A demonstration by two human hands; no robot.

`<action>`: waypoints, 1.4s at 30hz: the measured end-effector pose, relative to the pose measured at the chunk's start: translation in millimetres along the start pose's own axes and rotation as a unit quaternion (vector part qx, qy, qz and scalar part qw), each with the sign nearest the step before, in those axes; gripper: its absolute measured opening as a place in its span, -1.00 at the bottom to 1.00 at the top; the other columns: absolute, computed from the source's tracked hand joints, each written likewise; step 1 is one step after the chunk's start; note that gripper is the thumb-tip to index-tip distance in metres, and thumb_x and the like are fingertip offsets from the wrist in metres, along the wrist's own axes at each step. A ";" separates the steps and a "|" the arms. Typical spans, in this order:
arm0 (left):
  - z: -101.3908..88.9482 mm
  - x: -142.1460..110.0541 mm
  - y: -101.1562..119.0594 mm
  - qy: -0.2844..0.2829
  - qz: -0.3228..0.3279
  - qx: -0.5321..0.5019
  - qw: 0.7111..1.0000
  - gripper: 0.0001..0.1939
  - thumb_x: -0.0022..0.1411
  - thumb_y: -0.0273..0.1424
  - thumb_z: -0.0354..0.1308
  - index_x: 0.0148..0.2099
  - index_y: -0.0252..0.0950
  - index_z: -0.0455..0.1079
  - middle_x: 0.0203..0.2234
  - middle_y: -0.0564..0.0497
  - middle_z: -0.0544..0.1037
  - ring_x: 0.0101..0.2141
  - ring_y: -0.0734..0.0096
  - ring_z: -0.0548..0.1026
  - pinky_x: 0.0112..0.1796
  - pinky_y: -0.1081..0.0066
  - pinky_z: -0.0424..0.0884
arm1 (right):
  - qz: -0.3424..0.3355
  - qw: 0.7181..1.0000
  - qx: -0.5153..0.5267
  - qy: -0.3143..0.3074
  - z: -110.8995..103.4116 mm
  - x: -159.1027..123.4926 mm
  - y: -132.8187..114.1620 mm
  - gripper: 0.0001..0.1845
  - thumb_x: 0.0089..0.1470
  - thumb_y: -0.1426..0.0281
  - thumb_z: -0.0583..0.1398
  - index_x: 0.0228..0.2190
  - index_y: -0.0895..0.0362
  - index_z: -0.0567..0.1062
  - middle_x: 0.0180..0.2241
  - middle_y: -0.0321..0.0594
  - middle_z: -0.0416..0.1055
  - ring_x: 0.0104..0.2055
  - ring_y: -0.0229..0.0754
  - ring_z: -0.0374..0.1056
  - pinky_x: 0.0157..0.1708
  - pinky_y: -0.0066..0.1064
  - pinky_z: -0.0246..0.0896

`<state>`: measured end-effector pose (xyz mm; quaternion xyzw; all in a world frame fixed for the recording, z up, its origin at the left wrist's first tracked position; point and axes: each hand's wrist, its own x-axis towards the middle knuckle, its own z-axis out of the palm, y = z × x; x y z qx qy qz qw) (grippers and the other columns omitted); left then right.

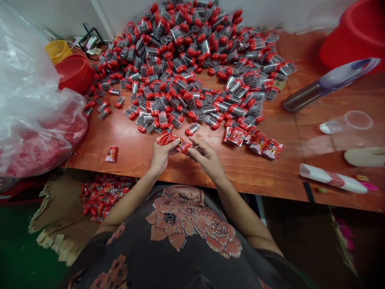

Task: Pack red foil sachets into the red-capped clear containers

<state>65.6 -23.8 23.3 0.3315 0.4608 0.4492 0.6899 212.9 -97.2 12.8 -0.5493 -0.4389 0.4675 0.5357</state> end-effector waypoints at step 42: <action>3.6 -13.7 -13.8 0.002 0.011 -0.038 0.999 -0.70 -0.16 -0.40 0.49 -0.33 -0.26 0.51 -0.41 0.06 0.61 -0.41 0.45 0.54 -0.29 0.39 0.47 | -0.009 0.997 0.005 0.073 32.6 -15.1 25.5 -0.57 0.17 0.22 0.20 0.07 -0.07 0.37 -0.07 -0.15 0.40 -0.10 -0.10 0.37 -0.13 -0.17 0.38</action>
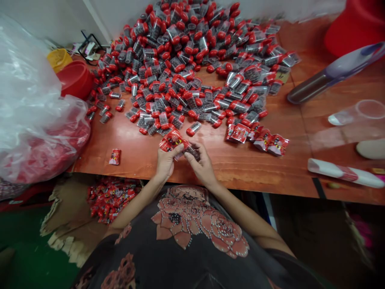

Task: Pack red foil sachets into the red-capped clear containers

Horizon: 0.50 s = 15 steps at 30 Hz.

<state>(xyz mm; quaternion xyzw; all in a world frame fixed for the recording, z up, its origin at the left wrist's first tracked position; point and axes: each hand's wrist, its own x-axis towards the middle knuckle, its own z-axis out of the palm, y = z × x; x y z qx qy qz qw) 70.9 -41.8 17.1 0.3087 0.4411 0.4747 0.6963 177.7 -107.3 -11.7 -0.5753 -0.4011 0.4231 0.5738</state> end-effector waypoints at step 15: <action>-10.8 8.7 9.3 -0.003 0.020 -0.004 1.000 -0.67 -0.16 -0.31 0.51 -0.33 -0.25 0.50 -0.41 0.07 0.59 -0.44 0.50 0.50 -0.35 0.45 0.44 | -0.137 0.977 -0.155 -0.047 -11.5 0.8 -7.7 -0.48 0.25 0.34 0.12 0.20 -0.26 0.31 -0.25 -0.21 0.28 -0.20 -0.09 0.32 -0.14 -0.12 0.36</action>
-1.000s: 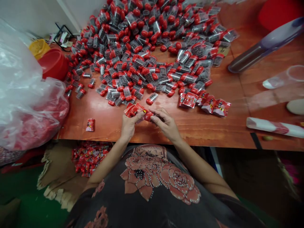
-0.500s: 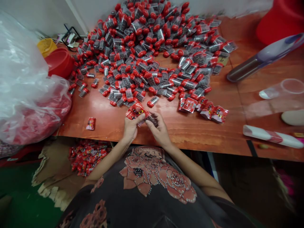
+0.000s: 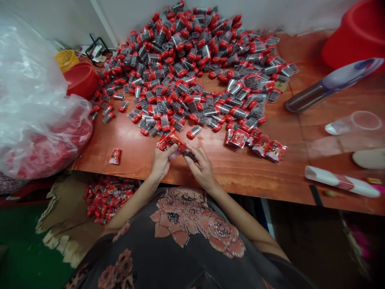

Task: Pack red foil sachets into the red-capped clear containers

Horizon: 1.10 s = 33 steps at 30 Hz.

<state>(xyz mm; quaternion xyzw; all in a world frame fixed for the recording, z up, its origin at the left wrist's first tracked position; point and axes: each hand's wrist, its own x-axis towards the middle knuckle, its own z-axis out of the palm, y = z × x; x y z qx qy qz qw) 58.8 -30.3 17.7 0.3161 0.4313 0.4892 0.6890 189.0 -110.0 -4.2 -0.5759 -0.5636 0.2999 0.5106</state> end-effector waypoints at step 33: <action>6.6 -9.1 6.0 0.011 0.008 0.005 1.000 -0.63 -0.18 -0.35 0.50 -0.31 -0.26 0.45 -0.45 0.11 0.55 -0.44 0.51 0.49 -0.34 0.43 0.47 | 0.027 0.998 0.064 0.003 4.4 -9.4 7.2 -0.49 0.23 0.34 0.13 0.18 -0.22 0.30 -0.13 -0.19 0.36 -0.13 -0.09 0.35 -0.10 -0.10 0.36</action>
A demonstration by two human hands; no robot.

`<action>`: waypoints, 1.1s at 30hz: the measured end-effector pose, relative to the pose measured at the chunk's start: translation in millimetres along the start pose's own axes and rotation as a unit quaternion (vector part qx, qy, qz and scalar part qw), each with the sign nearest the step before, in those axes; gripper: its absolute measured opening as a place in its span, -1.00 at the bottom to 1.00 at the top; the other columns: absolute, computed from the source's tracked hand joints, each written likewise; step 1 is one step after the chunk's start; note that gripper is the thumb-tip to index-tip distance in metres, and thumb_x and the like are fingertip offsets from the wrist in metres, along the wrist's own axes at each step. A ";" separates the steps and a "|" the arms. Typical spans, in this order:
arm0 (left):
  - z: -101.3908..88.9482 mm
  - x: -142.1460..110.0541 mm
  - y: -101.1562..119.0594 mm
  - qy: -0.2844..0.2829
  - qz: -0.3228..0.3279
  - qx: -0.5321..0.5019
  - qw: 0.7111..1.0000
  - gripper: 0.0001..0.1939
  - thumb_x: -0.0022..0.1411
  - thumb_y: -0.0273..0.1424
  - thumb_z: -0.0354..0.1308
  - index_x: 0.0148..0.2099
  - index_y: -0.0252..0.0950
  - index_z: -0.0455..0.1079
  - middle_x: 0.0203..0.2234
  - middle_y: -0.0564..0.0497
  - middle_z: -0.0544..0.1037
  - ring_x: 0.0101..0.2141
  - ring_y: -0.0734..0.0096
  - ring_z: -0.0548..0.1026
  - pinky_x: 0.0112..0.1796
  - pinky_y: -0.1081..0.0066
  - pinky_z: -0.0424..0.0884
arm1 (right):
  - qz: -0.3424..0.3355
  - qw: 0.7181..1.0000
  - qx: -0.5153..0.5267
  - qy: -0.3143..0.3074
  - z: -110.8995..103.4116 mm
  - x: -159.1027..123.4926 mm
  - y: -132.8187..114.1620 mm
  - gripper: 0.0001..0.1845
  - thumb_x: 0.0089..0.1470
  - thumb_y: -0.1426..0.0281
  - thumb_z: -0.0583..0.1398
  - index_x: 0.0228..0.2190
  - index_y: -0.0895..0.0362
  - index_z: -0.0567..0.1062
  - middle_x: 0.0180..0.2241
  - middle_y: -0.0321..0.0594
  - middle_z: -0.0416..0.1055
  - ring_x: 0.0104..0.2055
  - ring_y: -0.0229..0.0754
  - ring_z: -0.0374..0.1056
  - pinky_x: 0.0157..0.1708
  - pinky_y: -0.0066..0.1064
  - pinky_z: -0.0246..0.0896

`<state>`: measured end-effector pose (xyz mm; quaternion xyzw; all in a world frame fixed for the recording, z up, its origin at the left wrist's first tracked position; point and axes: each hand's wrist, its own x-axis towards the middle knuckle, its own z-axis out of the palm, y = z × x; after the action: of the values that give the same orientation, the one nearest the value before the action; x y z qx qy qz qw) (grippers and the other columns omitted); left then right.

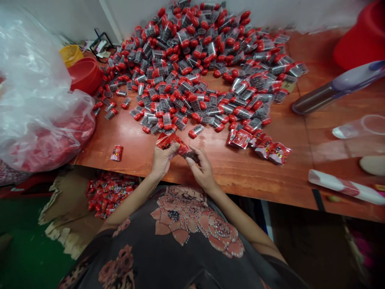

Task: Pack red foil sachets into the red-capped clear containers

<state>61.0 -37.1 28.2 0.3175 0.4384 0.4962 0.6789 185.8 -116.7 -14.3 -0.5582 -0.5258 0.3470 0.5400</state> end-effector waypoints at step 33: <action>12.3 -21.5 -23.3 0.024 -0.012 -0.061 0.998 -0.70 -0.11 -0.41 0.47 -0.27 -0.30 0.54 -0.38 0.01 0.65 -0.39 0.42 0.58 -0.29 0.42 0.48 | 0.144 0.946 0.268 0.109 17.9 -1.3 -14.8 -0.57 0.06 0.29 0.29 0.01 -0.10 0.45 -0.28 -0.31 0.41 -0.33 -0.23 0.42 -0.34 -0.31 0.53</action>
<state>78.8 -64.6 19.2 0.2580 0.4273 0.5210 0.6924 165.2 -115.7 -3.4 -0.4974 -0.2652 0.4860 0.6678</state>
